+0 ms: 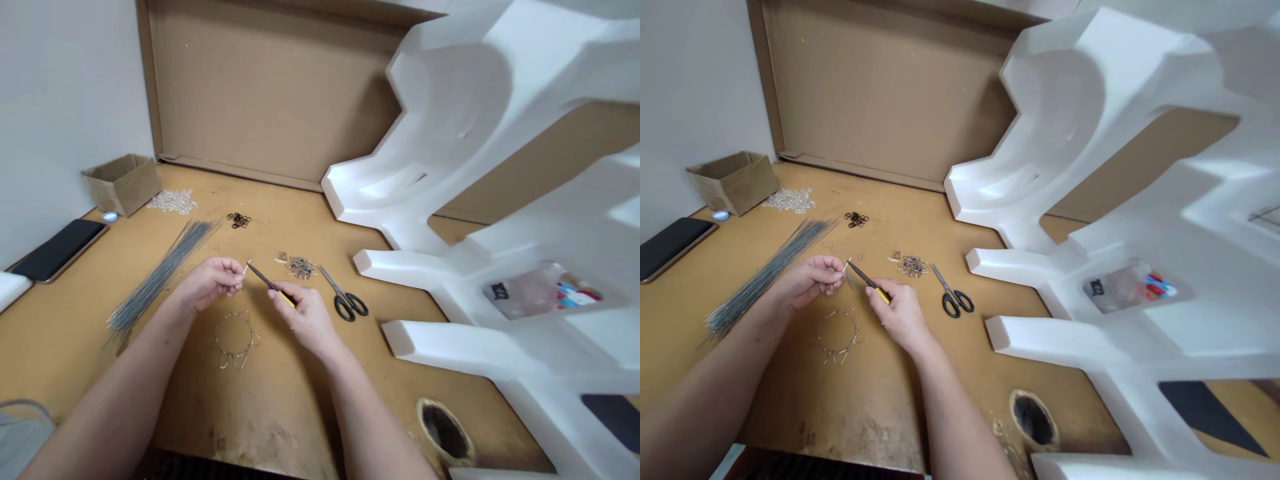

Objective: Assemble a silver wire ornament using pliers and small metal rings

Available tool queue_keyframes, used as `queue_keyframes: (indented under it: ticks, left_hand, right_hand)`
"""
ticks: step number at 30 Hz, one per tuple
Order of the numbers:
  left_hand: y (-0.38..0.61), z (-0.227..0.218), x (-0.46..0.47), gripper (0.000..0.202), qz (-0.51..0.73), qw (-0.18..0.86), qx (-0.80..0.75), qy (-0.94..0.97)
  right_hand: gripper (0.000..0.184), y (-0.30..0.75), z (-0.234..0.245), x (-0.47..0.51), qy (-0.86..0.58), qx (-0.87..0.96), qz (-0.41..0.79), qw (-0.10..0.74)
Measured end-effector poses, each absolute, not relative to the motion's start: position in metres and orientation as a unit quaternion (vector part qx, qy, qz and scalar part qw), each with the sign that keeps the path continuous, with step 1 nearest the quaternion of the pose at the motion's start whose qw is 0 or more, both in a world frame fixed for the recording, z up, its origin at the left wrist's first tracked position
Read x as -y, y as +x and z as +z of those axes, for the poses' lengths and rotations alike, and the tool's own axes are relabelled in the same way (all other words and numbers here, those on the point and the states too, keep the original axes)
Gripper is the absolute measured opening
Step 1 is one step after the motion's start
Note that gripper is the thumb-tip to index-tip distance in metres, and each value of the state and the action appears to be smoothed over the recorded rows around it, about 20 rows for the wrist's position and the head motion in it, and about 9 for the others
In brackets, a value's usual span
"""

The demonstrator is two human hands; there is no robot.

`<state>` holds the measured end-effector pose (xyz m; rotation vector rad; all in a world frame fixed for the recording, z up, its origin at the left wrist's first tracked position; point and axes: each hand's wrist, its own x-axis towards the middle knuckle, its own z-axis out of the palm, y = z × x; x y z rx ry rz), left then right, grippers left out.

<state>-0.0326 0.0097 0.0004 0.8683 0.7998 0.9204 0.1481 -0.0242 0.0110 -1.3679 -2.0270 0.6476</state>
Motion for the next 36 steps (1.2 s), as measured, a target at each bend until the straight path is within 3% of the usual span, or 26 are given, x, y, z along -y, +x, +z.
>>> queue_keyframes:
  ticks: [7, 15, 23, 31, 34, 36]
  left_hand:
    - [-0.033, -0.002, -0.011, 0.011, 0.419, 0.747, -0.349, 0.380]
    - [-0.033, -0.008, -0.017, 0.011, 0.375, 0.801, -0.360, 0.296]
    - [-0.035, -0.010, -0.019, 0.013, 0.352, 0.819, -0.382, 0.245]
    - [-0.030, -0.008, -0.016, 0.012, 0.397, 0.773, -0.389, 0.307]
    - [-0.031, -0.008, -0.016, 0.011, 0.420, 0.739, -0.400, 0.341]
    - [-0.033, -0.008, -0.016, 0.011, 0.435, 0.722, -0.408, 0.350]
  right_hand:
    - [0.028, 0.146, 0.005, 0.024, -0.511, 0.798, 0.157, 0.278]
    - [0.028, 0.138, -0.003, 0.027, -0.503, 0.830, -0.144, 0.194]
    - [0.026, 0.136, -0.010, 0.024, -0.487, 0.830, -0.206, 0.177]
    - [0.027, 0.137, -0.009, 0.025, -0.511, 0.817, -0.164, 0.210]
    - [0.025, 0.139, -0.004, 0.025, -0.543, 0.793, -0.018, 0.277]
    - [0.024, 0.141, 0.001, 0.026, -0.548, 0.753, 0.156, 0.329]
